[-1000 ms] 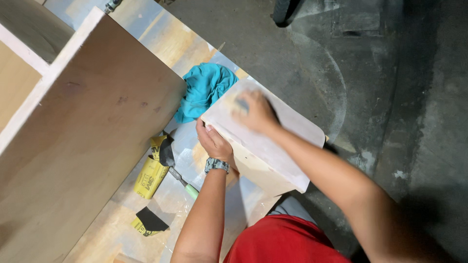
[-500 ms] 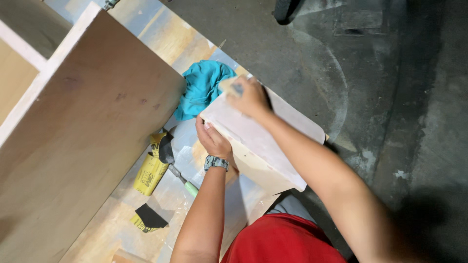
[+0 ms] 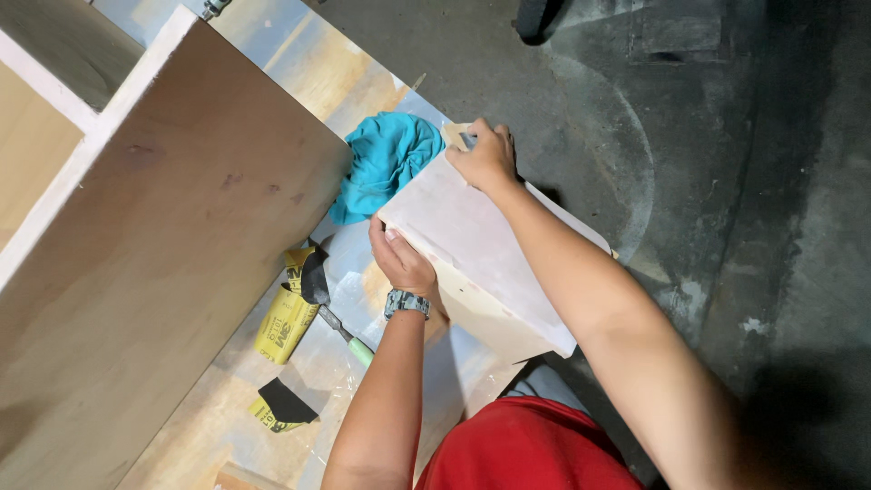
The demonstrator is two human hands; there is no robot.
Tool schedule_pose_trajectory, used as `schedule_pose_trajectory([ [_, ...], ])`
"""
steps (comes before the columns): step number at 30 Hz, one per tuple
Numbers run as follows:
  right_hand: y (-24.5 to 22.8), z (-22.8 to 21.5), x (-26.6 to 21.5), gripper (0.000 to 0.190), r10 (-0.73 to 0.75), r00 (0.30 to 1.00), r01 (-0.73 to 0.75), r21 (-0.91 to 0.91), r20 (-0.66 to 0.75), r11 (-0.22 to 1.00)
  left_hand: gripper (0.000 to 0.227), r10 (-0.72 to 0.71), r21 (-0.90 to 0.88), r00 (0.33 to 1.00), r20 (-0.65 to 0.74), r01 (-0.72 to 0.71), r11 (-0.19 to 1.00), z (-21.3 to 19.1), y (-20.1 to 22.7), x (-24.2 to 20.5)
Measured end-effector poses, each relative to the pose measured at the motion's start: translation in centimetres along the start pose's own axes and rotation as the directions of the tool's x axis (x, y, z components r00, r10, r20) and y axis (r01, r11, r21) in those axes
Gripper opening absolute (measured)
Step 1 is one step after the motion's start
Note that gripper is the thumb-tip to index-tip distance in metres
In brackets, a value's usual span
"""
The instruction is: The person sands the surfaces and edges of a wooden box using a sanding block and sandpaper, then handles a smaller piece of wood with sandpaper.
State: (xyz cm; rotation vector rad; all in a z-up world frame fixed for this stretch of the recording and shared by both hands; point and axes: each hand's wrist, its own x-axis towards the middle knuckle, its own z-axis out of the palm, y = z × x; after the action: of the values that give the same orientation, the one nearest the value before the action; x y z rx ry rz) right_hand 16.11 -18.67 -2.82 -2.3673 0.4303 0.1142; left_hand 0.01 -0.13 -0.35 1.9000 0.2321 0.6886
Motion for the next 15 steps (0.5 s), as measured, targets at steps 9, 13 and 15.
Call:
schedule_pose_trajectory([
  [9,-2.4,-3.5,-14.5,0.059,-0.513,0.857,0.503,0.145,0.042,0.852,0.047,-0.004,0.009,1.0,-0.014,0.004,1.0,0.1,0.1,-0.2],
  [13,3.3,-1.3,-3.2,0.052,-0.252,0.968,0.253,0.1,-0.018,0.962,0.047,0.012,0.01,1.0,0.003,-0.012,1.0,0.2,0.0,0.3],
  [15,4.8,-0.5,-0.3,0.051,0.002,1.0,-0.003,-0.034,-0.022,0.999,0.045,-0.007,0.0,1.0,-0.012,0.007,1.0,0.1,-0.2,-0.1],
])
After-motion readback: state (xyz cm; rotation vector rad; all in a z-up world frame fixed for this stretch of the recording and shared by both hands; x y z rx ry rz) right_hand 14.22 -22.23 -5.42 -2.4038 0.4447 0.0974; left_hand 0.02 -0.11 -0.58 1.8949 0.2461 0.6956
